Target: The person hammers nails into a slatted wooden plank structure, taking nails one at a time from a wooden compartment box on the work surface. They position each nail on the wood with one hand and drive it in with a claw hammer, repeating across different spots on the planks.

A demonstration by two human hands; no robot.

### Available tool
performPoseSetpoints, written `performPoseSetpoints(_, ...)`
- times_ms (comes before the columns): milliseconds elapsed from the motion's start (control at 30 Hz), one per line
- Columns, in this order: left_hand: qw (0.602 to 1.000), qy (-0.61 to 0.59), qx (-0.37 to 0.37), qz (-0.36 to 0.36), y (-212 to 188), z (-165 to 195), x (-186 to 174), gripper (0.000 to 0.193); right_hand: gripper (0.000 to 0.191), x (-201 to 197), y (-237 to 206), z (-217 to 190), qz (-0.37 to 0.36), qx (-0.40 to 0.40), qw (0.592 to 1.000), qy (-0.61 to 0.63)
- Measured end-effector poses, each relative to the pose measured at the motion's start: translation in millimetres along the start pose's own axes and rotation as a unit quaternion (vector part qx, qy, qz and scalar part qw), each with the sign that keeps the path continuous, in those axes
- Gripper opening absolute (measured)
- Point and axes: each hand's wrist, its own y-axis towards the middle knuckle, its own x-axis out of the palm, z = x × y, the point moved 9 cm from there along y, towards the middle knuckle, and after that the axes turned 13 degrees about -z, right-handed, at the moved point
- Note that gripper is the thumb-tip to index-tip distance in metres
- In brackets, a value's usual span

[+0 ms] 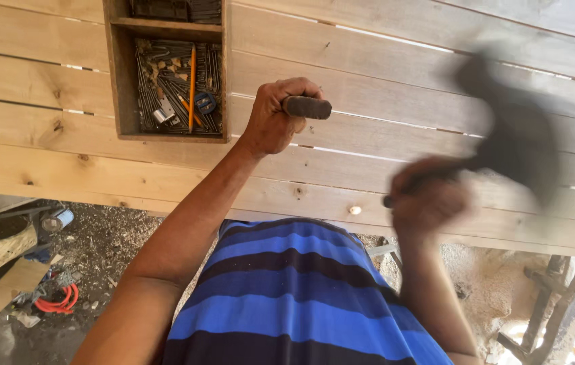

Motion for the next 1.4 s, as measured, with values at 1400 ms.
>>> performPoseSetpoints(1400, 1.000, -0.002, -0.013, 0.015, 2, 2, -1, 0.018, 0.047, 75, 8, 71, -0.109, 0.189, 0.973, -0.078)
